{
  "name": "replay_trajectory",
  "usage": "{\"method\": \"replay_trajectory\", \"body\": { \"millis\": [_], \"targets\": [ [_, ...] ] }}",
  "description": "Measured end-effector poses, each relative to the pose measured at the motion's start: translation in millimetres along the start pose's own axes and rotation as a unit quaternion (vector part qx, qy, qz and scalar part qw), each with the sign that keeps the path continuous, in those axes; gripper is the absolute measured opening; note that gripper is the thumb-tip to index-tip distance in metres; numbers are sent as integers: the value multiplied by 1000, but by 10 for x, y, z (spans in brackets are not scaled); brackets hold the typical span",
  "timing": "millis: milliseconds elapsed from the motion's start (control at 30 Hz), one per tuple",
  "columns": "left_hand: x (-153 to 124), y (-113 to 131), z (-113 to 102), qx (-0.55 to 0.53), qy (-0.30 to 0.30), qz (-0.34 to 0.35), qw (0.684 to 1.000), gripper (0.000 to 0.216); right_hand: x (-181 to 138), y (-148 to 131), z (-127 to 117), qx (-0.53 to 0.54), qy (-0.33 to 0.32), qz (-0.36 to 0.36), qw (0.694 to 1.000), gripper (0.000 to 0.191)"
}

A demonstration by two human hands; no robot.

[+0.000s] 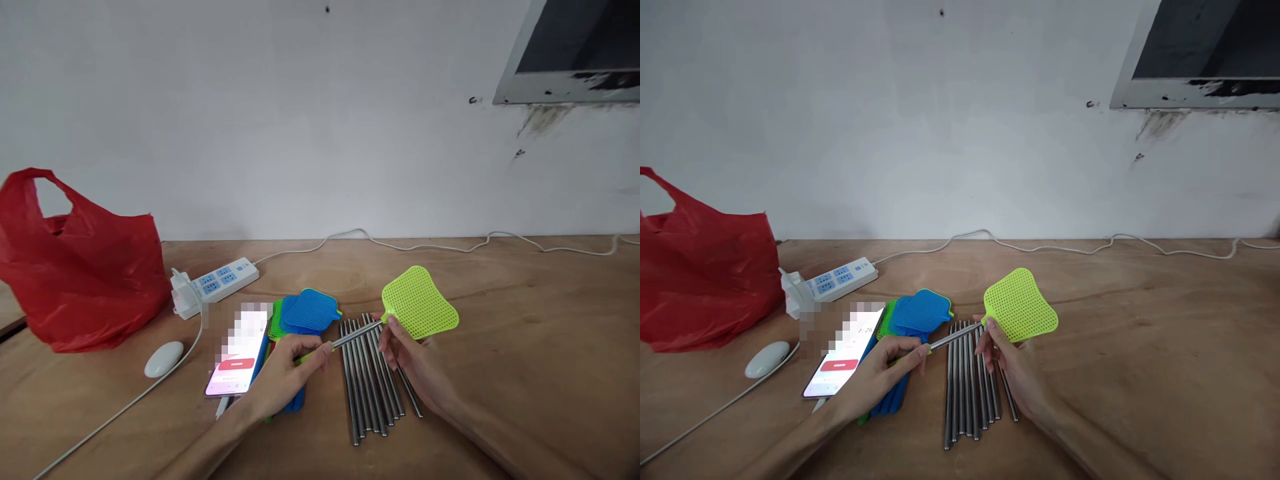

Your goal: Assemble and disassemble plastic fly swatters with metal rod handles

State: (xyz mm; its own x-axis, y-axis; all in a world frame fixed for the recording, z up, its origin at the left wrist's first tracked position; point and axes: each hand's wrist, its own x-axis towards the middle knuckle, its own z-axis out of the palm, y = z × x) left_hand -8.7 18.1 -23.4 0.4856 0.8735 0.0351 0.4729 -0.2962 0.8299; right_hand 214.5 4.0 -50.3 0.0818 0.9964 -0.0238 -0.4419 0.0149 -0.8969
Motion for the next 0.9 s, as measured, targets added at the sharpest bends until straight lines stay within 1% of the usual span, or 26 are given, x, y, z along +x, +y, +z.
{"method": "replay_trajectory", "body": {
  "millis": [100,200,267,333,400,433,467,533,633,700,800,900],
  "targets": [
    [-28,35,31,25,-30,36,999,45,33,-83,-18,-5,-10,-28,1000,32],
    [-72,54,59,50,-58,70,995,43,46,-198,-17,3,-36,-12,999,30],
    [-92,54,56,58,-58,86,993,41,64,-262,-27,8,-38,-3,999,32],
    [-91,51,33,65,-36,99,992,38,116,-301,-75,1,-1,-22,1000,37],
    [-74,52,-4,85,-1,114,990,33,205,-314,-170,-62,55,-62,995,46],
    [-63,54,-22,105,16,123,987,31,260,-313,-230,-133,77,-86,984,53],
    [-51,54,-39,129,33,133,982,27,317,-307,-295,-237,84,-97,963,59],
    [-33,43,-62,178,57,151,971,22,423,-288,-419,-307,91,-111,941,59],
    [-17,-9,-69,214,74,168,959,21,522,-245,-559,-400,94,-133,902,47],
    [-7,-54,-66,218,87,169,957,22,542,-215,-619,-473,100,-146,863,37],
    [18,-110,-72,225,127,151,954,22,516,-178,-677,-580,114,-155,792,21],
    [44,-136,-99,261,161,127,943,20,468,-154,-704,-663,113,-149,725,15]
  ]
}}
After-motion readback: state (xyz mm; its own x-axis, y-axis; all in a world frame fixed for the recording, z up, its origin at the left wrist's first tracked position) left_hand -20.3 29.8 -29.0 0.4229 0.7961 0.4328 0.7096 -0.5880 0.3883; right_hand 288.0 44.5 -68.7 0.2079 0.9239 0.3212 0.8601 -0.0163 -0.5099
